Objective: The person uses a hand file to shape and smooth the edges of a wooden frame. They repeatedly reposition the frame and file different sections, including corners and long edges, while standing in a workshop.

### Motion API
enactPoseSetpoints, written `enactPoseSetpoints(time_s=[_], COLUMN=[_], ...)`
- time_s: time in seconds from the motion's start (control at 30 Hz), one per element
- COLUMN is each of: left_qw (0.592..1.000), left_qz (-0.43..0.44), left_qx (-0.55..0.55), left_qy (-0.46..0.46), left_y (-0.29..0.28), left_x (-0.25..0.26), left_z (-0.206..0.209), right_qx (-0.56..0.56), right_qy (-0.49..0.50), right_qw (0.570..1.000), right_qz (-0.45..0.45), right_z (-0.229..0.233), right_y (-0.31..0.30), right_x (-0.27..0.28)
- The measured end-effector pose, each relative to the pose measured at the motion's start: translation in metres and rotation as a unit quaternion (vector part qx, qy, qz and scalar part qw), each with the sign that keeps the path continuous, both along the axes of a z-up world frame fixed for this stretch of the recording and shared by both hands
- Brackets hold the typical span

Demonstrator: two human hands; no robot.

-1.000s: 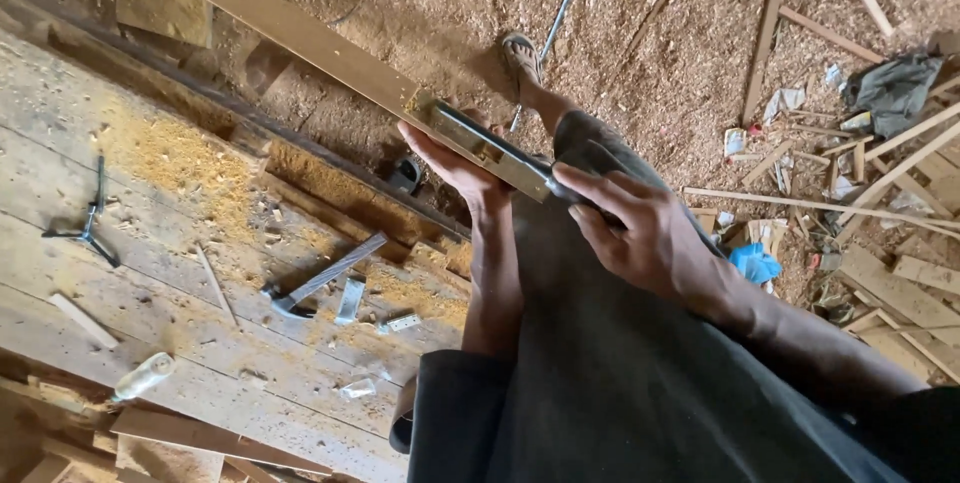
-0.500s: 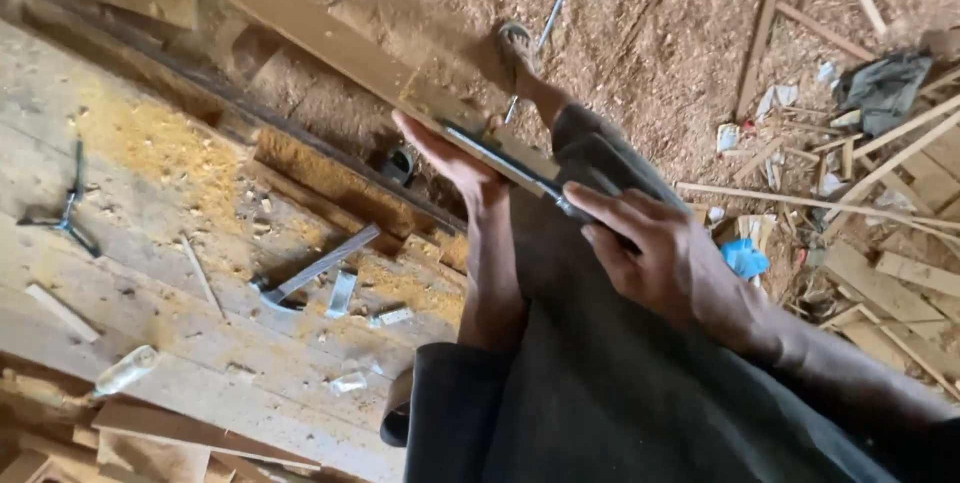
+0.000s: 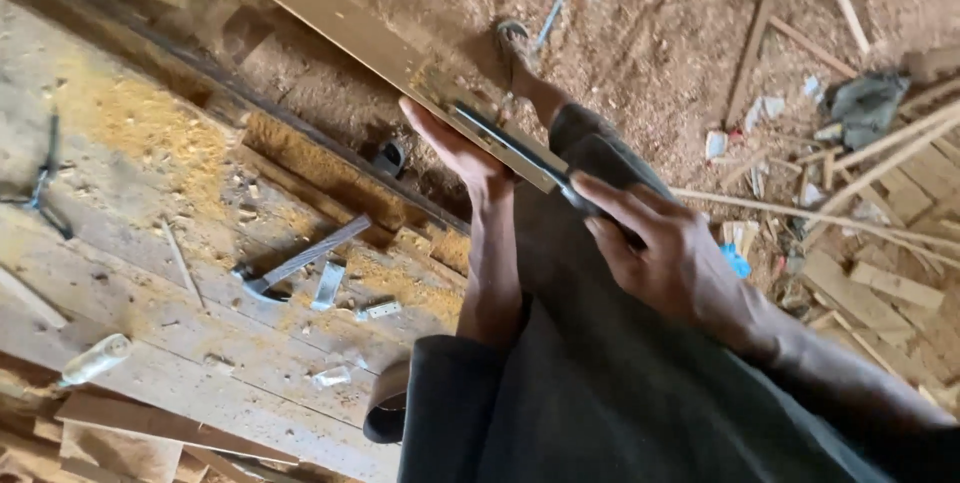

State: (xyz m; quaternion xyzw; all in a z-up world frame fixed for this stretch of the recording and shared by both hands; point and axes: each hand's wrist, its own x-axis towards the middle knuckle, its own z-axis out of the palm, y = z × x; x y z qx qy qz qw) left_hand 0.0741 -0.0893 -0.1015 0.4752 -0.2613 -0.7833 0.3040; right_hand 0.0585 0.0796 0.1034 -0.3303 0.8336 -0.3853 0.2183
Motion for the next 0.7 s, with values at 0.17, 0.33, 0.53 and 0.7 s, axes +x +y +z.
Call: enactPoseSetpoints(time_s=[0.17,0.33,0.53,0.7], left_qw=[1.0,1.0,1.0,1.0], left_qz=[0.007,0.001,0.005,0.006], left_qx=[-0.002,0.005,0.009,0.008], left_qy=[0.015,0.008,0.0,0.002], left_y=[0.0,0.001,-0.004,-0.002], left_x=[-0.01,-0.004,0.003,0.002], left_z=[0.002,0.0,-0.007,-0.007], right_qx=[0.035,0.013,0.012,0.022], right_qy=[0.014,-0.003,0.01,0.003], right_qw=[0.999,1.0,1.0,1.0], right_qz=[-0.008,-0.008,0.001,0.011], right_z=[0.012,0.014,0.017,0.022], right_y=[0.002,-0.015,-0.02,-0.012], right_x=[-0.003,-0.004,-0.001,0.0])
